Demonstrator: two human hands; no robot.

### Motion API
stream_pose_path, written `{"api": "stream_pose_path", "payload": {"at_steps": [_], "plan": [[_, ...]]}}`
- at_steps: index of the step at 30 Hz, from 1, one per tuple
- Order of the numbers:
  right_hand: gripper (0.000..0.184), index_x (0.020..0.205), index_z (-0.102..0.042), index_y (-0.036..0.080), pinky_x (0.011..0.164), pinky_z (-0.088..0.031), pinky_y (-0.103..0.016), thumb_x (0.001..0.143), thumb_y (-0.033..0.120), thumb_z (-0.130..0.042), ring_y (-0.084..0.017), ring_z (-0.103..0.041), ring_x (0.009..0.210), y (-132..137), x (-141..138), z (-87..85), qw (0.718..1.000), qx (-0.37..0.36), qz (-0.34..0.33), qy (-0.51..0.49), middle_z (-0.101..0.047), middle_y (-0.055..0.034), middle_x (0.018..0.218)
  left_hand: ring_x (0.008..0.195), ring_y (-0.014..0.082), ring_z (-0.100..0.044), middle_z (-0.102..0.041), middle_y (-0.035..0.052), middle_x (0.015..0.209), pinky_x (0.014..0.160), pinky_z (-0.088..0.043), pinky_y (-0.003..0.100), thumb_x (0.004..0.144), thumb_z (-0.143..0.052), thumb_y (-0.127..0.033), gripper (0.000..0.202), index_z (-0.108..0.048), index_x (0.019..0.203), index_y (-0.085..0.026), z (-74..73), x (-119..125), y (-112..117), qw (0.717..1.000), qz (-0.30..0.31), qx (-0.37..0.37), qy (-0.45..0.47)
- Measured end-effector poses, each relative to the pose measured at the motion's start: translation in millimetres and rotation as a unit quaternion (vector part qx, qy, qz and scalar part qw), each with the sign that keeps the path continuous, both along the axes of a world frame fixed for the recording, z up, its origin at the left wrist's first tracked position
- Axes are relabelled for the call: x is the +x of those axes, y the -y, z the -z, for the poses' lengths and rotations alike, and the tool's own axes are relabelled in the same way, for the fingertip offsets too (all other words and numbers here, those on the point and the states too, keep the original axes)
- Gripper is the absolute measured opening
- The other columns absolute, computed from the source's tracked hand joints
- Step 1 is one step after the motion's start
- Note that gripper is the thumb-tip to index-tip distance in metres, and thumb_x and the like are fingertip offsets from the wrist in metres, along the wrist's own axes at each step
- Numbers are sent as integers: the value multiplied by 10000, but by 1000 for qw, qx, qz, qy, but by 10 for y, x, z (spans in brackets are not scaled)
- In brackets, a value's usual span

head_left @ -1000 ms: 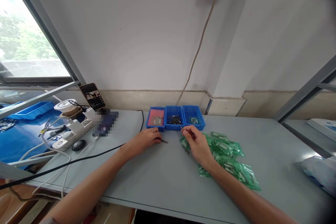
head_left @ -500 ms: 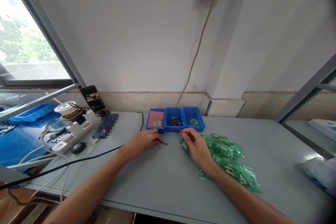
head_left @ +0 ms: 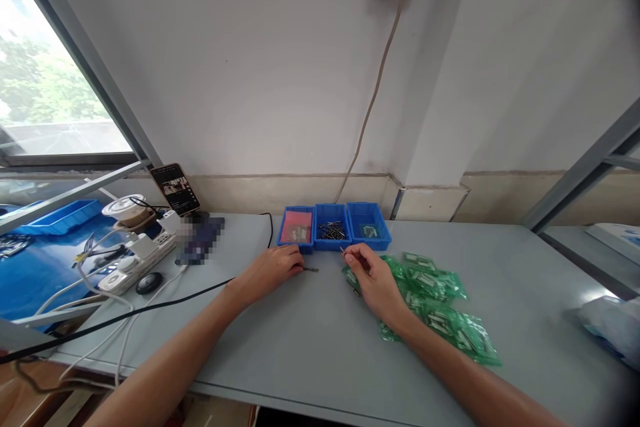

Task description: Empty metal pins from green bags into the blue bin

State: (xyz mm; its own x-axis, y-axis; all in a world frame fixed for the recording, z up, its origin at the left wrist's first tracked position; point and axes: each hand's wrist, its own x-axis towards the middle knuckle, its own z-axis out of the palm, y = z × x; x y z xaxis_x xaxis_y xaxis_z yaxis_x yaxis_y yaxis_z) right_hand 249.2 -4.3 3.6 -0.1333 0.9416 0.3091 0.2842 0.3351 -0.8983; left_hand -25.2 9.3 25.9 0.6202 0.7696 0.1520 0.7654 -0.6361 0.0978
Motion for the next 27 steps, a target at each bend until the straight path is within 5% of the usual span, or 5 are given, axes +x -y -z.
{"api": "stream_pose_path", "payload": {"at_steps": [8,12,19,27], "plan": [[254,1005,-649,239,802,-503,-329,1024,471,-547,-218,-641,851,-12,-13,-1,1000,-7,-3,-2,-703,-38,938,893,195,-665,-681,40,1004,734,-458,280,1084,-557,-264,172,-702,1035,-187,1,3,8,1000,14,16,-7],[255,995,-592,250,771,-523,-331,1044,480,-495,-210,-667,812,7,-59,-16,997,-39,-72,-17,-712,-35,940,901,188,-673,-687,34,1012,736,-464,273,1075,-570,-246,154,-708,1031,-195,23,75,45,1000,21,9,6],[196,996,-575,277,786,-477,-370,1078,347,-412,-238,-673,836,79,-54,-62,981,2,-105,161,-742,-24,938,971,195,-677,-696,41,1044,809,-480,278,1089,-546,-274,185,-714,1065,-201,51,210,100,998,45,-2,33],[207,1026,-611,280,836,-494,-397,1080,325,-416,-263,-673,939,91,-52,-71,975,27,-119,183,-742,-47,1025,971,195,-656,-691,42,1013,846,-478,293,1078,-575,-306,185,-728,1042,-209,141,184,39,998,30,15,61]]}}
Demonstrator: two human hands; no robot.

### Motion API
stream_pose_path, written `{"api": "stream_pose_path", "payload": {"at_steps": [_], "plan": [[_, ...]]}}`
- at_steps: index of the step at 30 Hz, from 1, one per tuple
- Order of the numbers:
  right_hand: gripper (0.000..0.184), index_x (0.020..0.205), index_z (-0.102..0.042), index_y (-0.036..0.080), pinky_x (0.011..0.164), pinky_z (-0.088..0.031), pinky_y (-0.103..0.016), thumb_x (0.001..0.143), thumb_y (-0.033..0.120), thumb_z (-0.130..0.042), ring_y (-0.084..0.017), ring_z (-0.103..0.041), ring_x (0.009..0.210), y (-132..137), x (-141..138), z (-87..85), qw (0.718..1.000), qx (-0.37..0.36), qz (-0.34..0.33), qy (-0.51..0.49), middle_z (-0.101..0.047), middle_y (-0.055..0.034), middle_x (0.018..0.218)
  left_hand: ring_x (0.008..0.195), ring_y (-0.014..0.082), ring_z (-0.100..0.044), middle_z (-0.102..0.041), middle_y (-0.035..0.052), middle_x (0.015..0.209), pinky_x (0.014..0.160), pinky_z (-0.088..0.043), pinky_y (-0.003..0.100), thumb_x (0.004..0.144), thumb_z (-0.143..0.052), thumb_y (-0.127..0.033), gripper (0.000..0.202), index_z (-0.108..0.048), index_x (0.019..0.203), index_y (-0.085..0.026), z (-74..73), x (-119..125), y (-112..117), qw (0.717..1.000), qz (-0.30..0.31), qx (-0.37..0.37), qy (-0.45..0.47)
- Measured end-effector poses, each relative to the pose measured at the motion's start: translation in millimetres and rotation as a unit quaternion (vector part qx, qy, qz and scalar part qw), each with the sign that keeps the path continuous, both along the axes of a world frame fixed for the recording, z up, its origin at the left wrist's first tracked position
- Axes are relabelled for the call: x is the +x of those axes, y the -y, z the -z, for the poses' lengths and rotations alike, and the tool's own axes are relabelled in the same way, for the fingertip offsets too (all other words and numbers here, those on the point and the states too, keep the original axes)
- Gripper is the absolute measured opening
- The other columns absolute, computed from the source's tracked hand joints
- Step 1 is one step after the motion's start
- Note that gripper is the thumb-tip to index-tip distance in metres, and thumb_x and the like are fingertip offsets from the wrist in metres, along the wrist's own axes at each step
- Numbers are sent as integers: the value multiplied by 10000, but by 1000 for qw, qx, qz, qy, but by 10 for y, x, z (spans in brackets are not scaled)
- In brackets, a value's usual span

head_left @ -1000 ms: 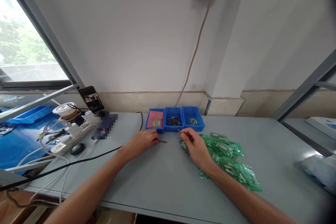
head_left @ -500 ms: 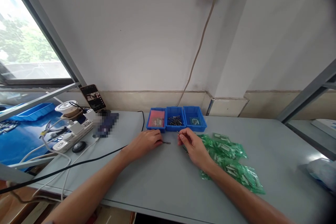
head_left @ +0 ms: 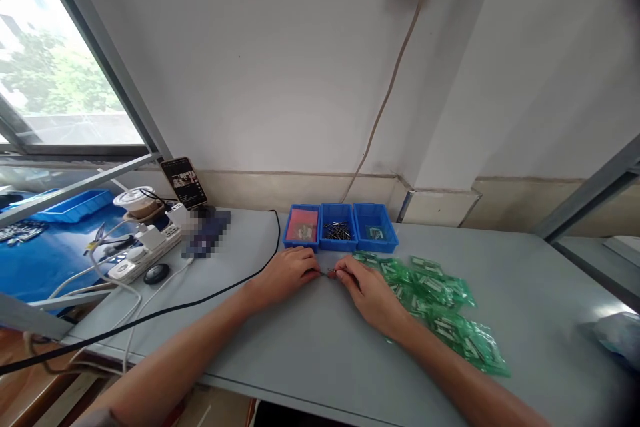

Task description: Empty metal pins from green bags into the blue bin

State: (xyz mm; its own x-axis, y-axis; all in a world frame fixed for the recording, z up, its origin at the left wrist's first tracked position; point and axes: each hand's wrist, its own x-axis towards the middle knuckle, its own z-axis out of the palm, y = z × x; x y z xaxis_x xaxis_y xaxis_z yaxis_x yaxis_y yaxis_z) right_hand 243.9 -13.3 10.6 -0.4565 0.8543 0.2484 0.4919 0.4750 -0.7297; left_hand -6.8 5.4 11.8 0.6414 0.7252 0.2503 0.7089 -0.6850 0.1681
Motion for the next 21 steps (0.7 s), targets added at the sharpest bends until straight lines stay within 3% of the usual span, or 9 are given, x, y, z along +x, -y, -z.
{"api": "stream_pose_path", "payload": {"at_steps": [21], "plan": [[291,1106,-672,290,918,-518,-438,1102,334,-385,-286,-653,1037,-25,-4,61,999,17,-6,30,-713,-78,1049,1022,183,-648,-689,31,1056,891,-484,276,1082,-572,-320,189,-732,1086,-221,8,-25,-14,999,15,-13,30]]}}
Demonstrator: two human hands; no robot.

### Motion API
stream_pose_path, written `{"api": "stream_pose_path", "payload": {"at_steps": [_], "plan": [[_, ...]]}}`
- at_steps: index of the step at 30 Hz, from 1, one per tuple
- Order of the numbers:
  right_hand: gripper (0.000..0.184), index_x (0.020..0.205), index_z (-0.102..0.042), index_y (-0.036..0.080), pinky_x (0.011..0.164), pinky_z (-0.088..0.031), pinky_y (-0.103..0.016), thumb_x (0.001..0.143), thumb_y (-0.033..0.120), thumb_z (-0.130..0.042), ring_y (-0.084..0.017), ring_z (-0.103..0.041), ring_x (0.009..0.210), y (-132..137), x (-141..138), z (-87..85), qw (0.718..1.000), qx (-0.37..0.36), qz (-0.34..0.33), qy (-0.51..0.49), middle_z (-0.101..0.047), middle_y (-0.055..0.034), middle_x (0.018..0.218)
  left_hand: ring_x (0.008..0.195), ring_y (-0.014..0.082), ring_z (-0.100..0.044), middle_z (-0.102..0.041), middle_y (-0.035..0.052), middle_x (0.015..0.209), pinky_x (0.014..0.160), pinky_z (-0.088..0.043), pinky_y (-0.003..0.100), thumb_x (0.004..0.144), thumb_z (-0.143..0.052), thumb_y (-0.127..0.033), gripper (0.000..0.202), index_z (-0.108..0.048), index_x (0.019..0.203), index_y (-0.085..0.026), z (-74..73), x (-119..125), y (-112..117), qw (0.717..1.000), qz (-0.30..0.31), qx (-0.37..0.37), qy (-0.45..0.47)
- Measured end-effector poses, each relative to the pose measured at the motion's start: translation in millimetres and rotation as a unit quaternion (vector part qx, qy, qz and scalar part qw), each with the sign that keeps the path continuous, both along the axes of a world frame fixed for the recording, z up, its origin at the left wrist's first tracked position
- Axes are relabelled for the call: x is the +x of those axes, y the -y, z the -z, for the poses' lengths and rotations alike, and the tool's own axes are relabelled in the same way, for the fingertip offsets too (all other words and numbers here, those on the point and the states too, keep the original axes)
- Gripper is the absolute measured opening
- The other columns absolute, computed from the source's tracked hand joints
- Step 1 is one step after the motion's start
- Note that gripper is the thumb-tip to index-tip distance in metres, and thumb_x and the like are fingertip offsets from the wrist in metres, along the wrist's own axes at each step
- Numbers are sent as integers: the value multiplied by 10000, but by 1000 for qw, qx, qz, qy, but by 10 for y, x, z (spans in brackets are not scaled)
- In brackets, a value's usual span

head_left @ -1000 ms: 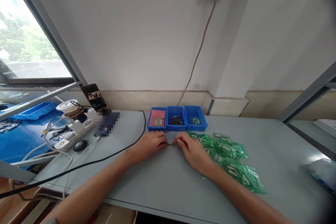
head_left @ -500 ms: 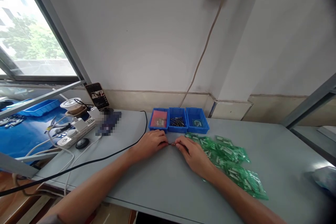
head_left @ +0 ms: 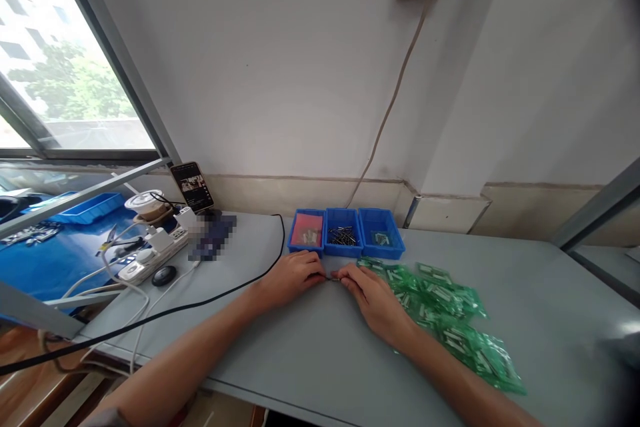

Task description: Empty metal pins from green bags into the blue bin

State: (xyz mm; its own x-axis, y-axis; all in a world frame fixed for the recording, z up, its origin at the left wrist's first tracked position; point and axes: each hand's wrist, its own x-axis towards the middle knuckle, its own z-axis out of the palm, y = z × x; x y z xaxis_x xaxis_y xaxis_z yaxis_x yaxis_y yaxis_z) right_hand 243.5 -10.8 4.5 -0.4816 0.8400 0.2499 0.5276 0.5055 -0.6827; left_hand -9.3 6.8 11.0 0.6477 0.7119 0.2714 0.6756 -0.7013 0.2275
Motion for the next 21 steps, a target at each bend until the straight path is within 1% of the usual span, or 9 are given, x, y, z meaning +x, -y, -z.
{"api": "stream_pose_path", "payload": {"at_steps": [5,8,11,14,17,19,21], "plan": [[271,1086,-663,272,920,-514,-426,1095,299,-394,-278,-645,1035,-16,0,23,1000,10,11,10,-712,-71,1055,1020,178,-650,-680,25,1072,895,-493,266,1070,-594,-285,142,-717,1085,-215,10,17,4,1000,5,7,2],[235,1030,-645,259,889,-513,-393,1081,272,-415,-260,-646,991,-4,-4,-9,999,38,12,-6,-694,-67,1027,1011,179,-649,-680,23,1069,885,-491,267,1071,-591,-282,134,-706,1075,-213,26,15,-1,1000,3,15,-1],[227,979,-607,249,859,-505,-365,1077,264,-404,-241,-643,949,0,-1,-36,998,54,30,-31,-673,-63,1014,1002,182,-648,-684,24,1056,855,-486,269,1083,-569,-291,156,-701,1065,-210,34,1,-15,1000,1,25,-6],[216,964,-578,251,815,-487,-360,1074,287,-396,-240,-643,899,-15,15,-39,996,32,75,-33,-681,-52,966,999,184,-647,-688,23,1037,849,-477,276,1089,-558,-309,183,-705,1049,-207,28,-27,-33,1000,5,29,-9],[206,973,-569,254,777,-462,-360,1068,307,-394,-243,-650,840,-28,35,-41,993,-2,116,-18,-700,-35,898,998,174,-645,-688,17,1061,870,-471,278,1088,-564,-313,180,-705,1047,-209,16,-56,-44,999,24,22,-6],[199,985,-572,256,768,-451,-358,1064,315,-399,-243,-658,826,-24,42,-52,992,-15,123,-15,-717,-26,880,1003,171,-644,-687,16,1078,877,-470,278,1087,-566,-310,170,-700,1053,-210,6,-62,-41,999,33,16,-5],[185,996,-576,260,774,-450,-353,1060,326,-415,-239,-670,828,-9,38,-69,994,-25,108,-23,-739,-18,882,1004,175,-644,-684,21,1077,879,-471,280,1087,-568,-307,164,-695,1060,-208,-3,-52,-32,999,36,13,-5]]}}
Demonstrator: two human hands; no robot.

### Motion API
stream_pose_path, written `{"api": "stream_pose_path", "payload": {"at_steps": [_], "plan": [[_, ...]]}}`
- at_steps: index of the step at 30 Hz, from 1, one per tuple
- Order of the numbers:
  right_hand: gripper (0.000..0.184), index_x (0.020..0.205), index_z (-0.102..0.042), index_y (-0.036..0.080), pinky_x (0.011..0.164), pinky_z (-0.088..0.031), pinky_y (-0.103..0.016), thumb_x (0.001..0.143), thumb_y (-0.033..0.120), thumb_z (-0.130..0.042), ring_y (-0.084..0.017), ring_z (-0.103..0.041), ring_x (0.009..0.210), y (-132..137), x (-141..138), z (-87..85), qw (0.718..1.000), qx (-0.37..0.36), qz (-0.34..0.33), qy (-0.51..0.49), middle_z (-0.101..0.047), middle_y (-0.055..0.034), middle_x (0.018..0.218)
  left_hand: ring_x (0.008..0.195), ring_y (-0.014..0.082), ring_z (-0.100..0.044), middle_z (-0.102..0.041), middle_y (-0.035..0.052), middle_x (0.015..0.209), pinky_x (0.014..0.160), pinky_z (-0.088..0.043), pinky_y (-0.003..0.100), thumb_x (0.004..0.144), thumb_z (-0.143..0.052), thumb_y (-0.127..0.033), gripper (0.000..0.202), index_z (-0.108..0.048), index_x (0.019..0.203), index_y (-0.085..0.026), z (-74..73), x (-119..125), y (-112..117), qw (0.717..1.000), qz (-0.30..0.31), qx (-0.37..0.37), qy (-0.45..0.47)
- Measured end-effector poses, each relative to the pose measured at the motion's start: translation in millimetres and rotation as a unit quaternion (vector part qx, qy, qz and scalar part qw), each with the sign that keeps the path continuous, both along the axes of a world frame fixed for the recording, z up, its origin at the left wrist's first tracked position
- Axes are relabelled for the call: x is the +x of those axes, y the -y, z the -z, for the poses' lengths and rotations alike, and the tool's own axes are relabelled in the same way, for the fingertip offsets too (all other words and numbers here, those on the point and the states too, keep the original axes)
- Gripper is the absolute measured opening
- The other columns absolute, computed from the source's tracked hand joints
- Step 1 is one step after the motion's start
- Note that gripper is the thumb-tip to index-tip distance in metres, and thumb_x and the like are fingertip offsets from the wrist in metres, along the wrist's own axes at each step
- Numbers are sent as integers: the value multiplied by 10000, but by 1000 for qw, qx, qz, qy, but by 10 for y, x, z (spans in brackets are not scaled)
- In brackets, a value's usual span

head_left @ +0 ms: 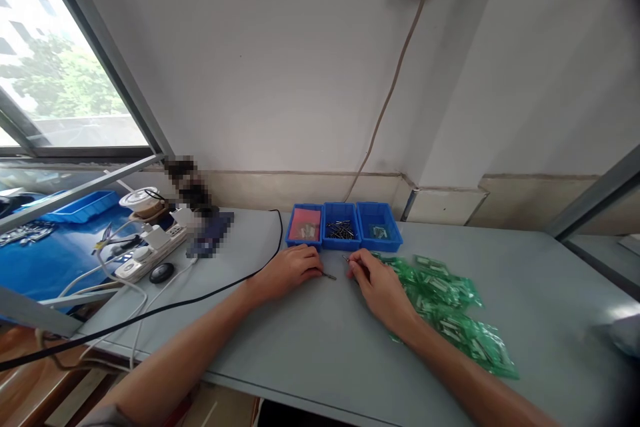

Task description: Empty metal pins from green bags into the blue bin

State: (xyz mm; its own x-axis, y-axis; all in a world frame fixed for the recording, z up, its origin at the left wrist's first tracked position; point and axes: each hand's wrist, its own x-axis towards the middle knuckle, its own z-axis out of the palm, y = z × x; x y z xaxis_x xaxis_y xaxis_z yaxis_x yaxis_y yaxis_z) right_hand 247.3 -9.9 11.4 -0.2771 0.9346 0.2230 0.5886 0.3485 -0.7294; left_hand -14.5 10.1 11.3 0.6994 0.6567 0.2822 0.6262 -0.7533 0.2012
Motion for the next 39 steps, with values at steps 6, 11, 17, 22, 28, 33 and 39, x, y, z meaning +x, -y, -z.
{"api": "stream_pose_path", "payload": {"at_steps": [6,11,17,22,28,33,39], "plan": [[169,1010,-585,272,801,-464,-343,1066,326,-435,-228,-706,869,60,-40,-23,995,-38,-91,-31,-790,-14,981,980,185,-641,-676,39,1026,839,-483,271,1061,-605,-268,117,-694,1055,-192,1,77,38,1000,-2,-2,11],[184,1017,-594,274,759,-465,-335,1070,316,-422,-233,-696,845,71,-54,-21,996,-23,-85,-2,-774,-18,986,974,188,-637,-676,43,1014,839,-485,272,1052,-611,-254,104,-691,1041,-188,0,97,54,1000,-2,-3,17],[192,1020,-594,277,790,-477,-340,1071,289,-409,-237,-690,902,43,-65,22,997,6,-81,16,-752,-19,1010,972,187,-632,-679,43,1019,859,-490,278,1062,-604,-277,125,-690,1044,-188,-5,78,46,1000,12,-12,22],[207,1009,-607,271,812,-491,-355,1067,284,-410,-245,-676,913,27,-71,34,996,18,-77,29,-734,-29,971,991,182,-638,-683,48,1046,898,-501,281,1085,-563,-299,180,-706,1069,-191,11,71,43,999,33,-27,33],[203,992,-606,269,820,-491,-364,1066,300,-419,-250,-661,923,23,-78,21,997,13,-73,12,-727,-33,963,1149,204,-611,-651,70,1305,980,-501,311,1085,-558,-291,201,-741,1064,-211,3,77,56,998,35,-13,52],[217,997,-587,264,896,-497,-383,1075,360,-408,-262,-683,1032,24,-65,2,998,-4,-44,-48,-744,-55,1053,1113,204,-612,-728,48,1216,993,-501,326,1095,-537,-312,225,-743,1094,-222,20,82,34,996,49,-31,61],[231,1031,-603,254,885,-494,-373,1075,393,-423,-251,-697,1004,30,-31,-30,997,-1,-22,-74,-770,-67,1086,1068,200,-624,-738,58,1123,964,-495,321,1091,-551,-332,218,-730,1115,-211,39,85,25,996,39,-32,76]]}}
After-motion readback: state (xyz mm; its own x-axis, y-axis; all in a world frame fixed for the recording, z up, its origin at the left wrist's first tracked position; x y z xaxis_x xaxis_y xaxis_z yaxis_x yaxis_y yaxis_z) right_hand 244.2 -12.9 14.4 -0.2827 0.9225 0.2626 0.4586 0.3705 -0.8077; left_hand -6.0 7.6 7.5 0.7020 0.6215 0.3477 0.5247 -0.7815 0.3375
